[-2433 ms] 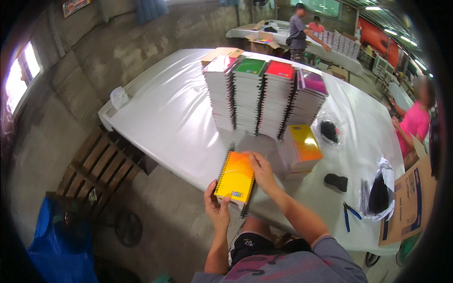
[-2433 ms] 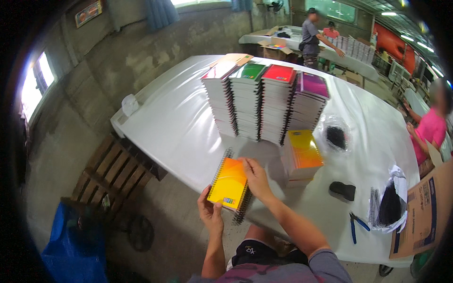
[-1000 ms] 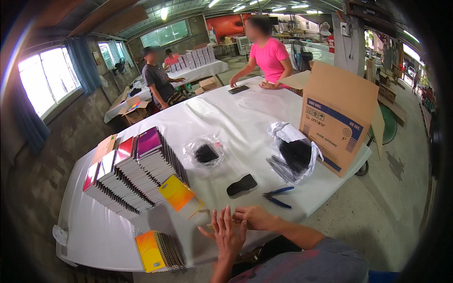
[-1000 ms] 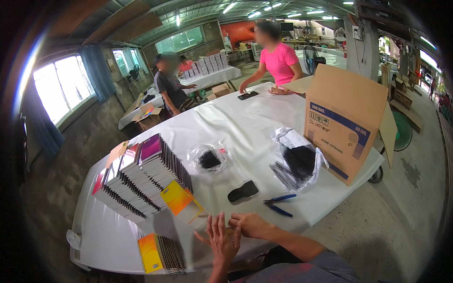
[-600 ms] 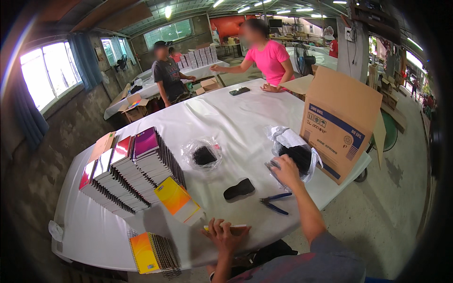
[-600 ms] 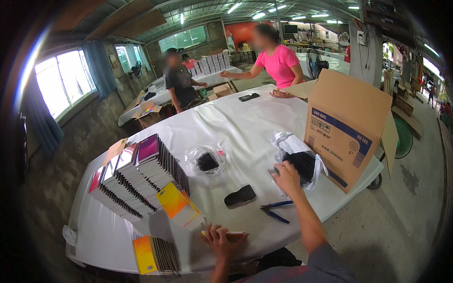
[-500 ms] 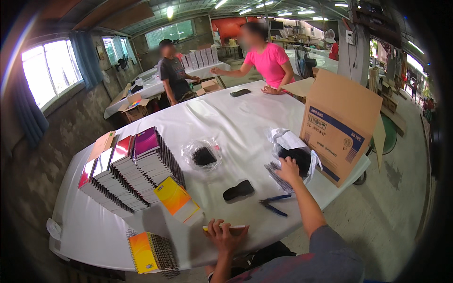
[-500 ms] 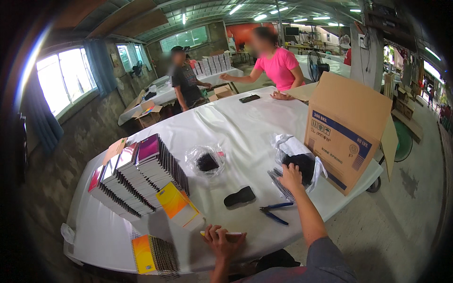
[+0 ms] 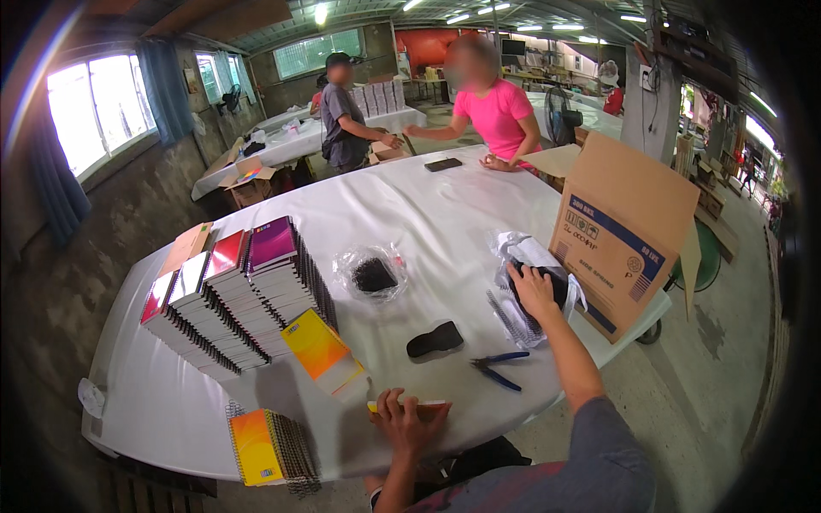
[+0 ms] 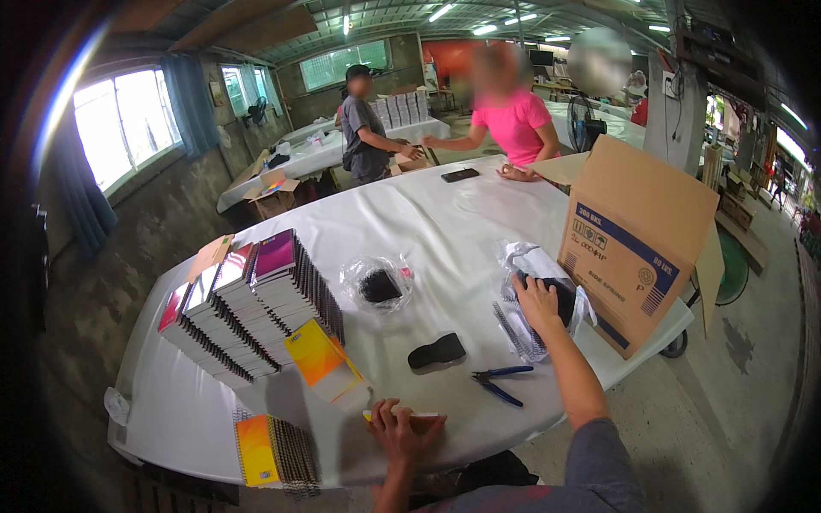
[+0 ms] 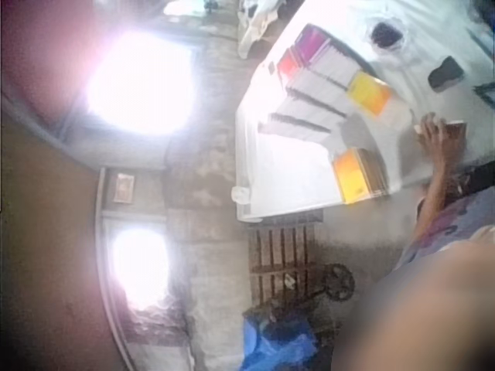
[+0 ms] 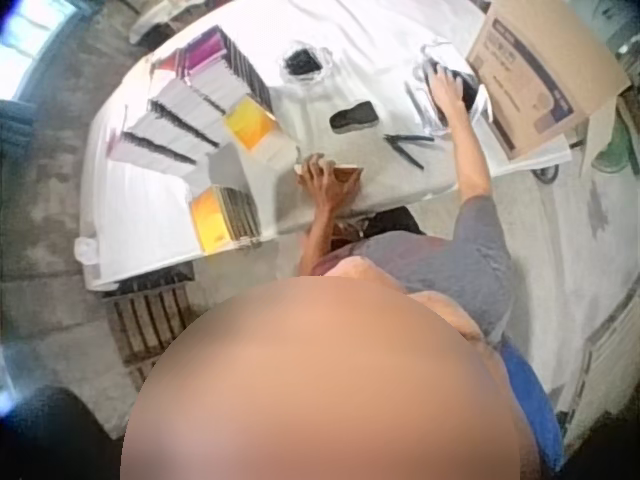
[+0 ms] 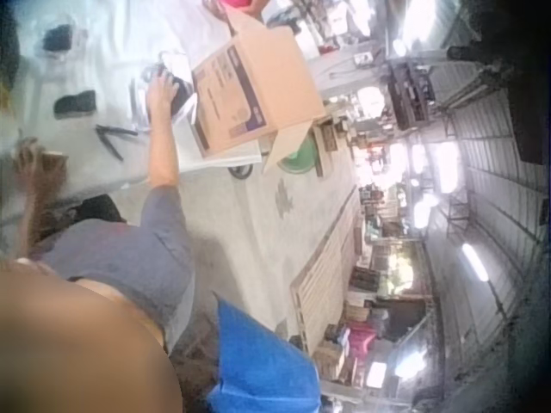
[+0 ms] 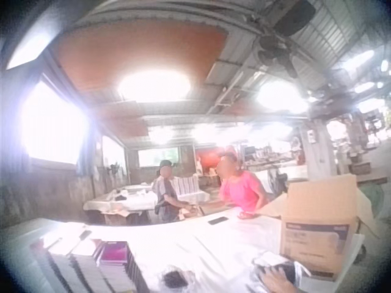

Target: The person attaches spiral bindings to notebooks using pliers. They pick up a notebook, align the binding, and use pliers to secure it, repeating the process for multiple notebooks.

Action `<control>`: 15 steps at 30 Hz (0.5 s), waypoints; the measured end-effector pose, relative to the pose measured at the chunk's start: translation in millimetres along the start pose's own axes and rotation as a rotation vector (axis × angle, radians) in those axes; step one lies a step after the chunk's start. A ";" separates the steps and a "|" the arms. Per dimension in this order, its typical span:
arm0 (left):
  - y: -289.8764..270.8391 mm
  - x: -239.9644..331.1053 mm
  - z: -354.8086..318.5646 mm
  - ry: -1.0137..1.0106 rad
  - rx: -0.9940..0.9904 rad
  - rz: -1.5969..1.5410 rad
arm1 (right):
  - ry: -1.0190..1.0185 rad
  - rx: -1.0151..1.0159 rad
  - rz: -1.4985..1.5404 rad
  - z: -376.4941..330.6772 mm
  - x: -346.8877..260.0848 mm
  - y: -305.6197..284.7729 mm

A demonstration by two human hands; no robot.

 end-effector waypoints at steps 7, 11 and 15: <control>0.8 -3.8 5.1 -0.018 0.029 -0.057 | -0.254 -0.171 0.824 -46.0 -97.7 -100.2; 2.2 -3.4 5.7 -0.026 0.046 -0.033 | -0.503 -0.450 1.196 -112.9 -169.6 -101.6; 4.5 -2.1 5.5 0.022 0.016 -0.062 | -0.471 -0.364 1.361 -125.7 -182.5 -119.4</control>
Point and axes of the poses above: each hand's wrist, its own z-axis towards the middle knuckle, its own y-axis out of the palm, x = y × z, the point moved 9 cm from there along z, towards the middle knuckle, and after that the axes turned 1 degree about y, right-handed, at the moved point
